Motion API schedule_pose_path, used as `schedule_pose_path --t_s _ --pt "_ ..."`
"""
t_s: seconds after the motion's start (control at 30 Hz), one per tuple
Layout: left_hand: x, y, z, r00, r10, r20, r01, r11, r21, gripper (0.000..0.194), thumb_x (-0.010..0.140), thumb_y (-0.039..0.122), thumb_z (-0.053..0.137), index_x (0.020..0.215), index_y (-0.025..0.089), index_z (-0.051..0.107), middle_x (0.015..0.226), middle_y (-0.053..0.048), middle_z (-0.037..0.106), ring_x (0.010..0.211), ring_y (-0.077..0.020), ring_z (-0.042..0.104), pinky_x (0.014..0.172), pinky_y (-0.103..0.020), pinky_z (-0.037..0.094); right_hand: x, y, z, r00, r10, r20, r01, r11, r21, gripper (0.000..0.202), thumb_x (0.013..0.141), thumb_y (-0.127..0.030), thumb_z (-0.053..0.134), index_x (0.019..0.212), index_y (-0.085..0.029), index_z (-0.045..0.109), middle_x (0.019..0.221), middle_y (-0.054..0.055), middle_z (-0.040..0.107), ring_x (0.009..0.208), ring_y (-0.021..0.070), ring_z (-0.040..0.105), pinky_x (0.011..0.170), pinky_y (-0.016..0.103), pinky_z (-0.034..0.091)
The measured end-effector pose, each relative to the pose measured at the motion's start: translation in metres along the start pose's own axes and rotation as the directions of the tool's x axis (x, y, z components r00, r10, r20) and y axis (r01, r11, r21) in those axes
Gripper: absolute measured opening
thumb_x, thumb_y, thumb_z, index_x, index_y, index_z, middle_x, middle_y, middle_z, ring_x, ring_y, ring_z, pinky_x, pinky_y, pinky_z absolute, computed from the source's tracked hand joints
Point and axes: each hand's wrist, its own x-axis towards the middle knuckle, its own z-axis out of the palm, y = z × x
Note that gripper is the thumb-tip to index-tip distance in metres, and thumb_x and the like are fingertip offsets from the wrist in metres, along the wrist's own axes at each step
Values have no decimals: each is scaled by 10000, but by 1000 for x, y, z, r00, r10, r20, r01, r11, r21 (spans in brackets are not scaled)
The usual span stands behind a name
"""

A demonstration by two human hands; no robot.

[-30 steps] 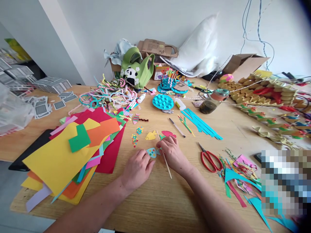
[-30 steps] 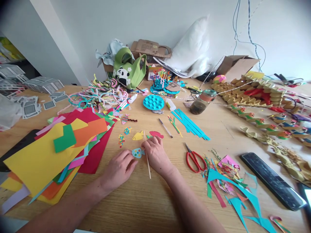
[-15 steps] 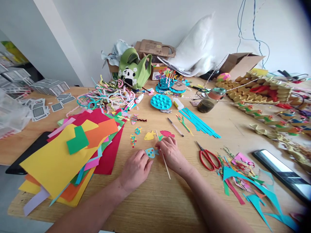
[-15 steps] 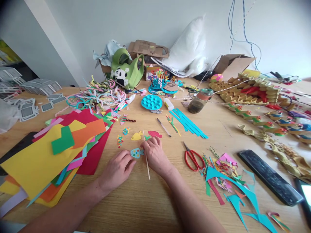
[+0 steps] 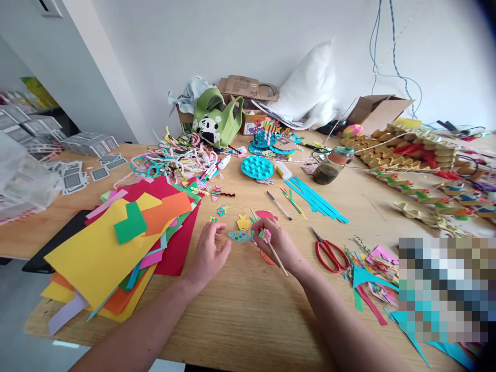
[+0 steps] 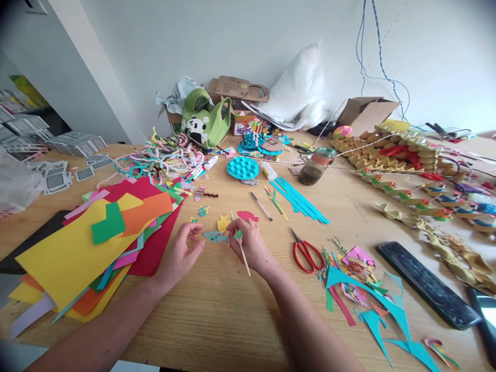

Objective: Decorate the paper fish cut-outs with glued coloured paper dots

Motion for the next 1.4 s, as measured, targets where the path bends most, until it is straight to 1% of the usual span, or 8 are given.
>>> schedule_pose_path --t_s 0.13,0.27,0.43,0.6,0.87,1.17,1.3,1.4 --pt "6 -1 -3 997 -67 34 71 991 -115 274 879 287 481 1127 201 558 1118 -91 654 1046 -236 619 891 -395 498 -1 -1 3 1000 -24 -16 24 1000 -17 151 770 -100 544 864 -219 544 879 50 665 826 208 590 780 368 450" --pt "12 2 -6 986 -101 132 135 949 -285 432 969 438 383 1319 199 464 1160 -95 682 1191 -255 575 1048 -451 399 -2 2 5 998 -58 3 58 998 -34 168 771 -77 528 862 -217 544 868 44 670 835 206 606 816 384 447" --pt "23 3 -2 961 -83 265 141 967 -210 563 1001 537 251 1422 190 392 1156 -97 697 1342 -235 448 1137 -444 288 -2 2 5 997 -79 27 80 995 -62 193 761 -50 510 856 -213 555 854 40 669 860 212 586 831 392 435" --pt "41 6 7 939 -71 336 92 995 -48 547 996 549 199 1304 223 511 1047 -70 722 1226 -232 559 1085 -435 358 -2 2 2 994 -105 6 105 992 -67 202 753 -43 498 857 -206 553 841 44 661 849 212 577 818 387 431" --pt "49 2 25 958 -6 287 1 1000 19 505 1004 521 189 1029 245 611 899 -53 718 1147 -236 586 1065 -452 367 -3 -2 -11 996 -85 -8 85 996 -7 226 693 -53 517 852 -212 535 820 32 635 825 205 560 823 380 427" --pt "49 4 25 963 68 260 -94 991 91 477 1020 484 193 984 251 608 848 -41 695 1013 -232 619 975 -418 422 -5 -11 -53 997 77 -29 -61 925 376 104 755 -193 581 854 -210 554 821 13 585 761 162 552 690 294 443" --pt "48 5 27 960 99 261 -131 985 111 457 1016 491 231 933 254 613 846 -42 678 994 -235 608 978 -409 408 -5 -14 -89 969 193 -153 -74 820 567 141 753 -255 683 862 -222 600 839 11 608 778 158 566 672 284 433" --pt "47 5 28 957 115 265 -149 982 114 465 1008 505 246 872 253 613 872 -42 664 1010 -235 596 989 -408 406 -2 -23 -125 910 228 -346 64 749 660 186 651 -249 749 798 -224 639 756 3 600 705 146 543 639 290 417"
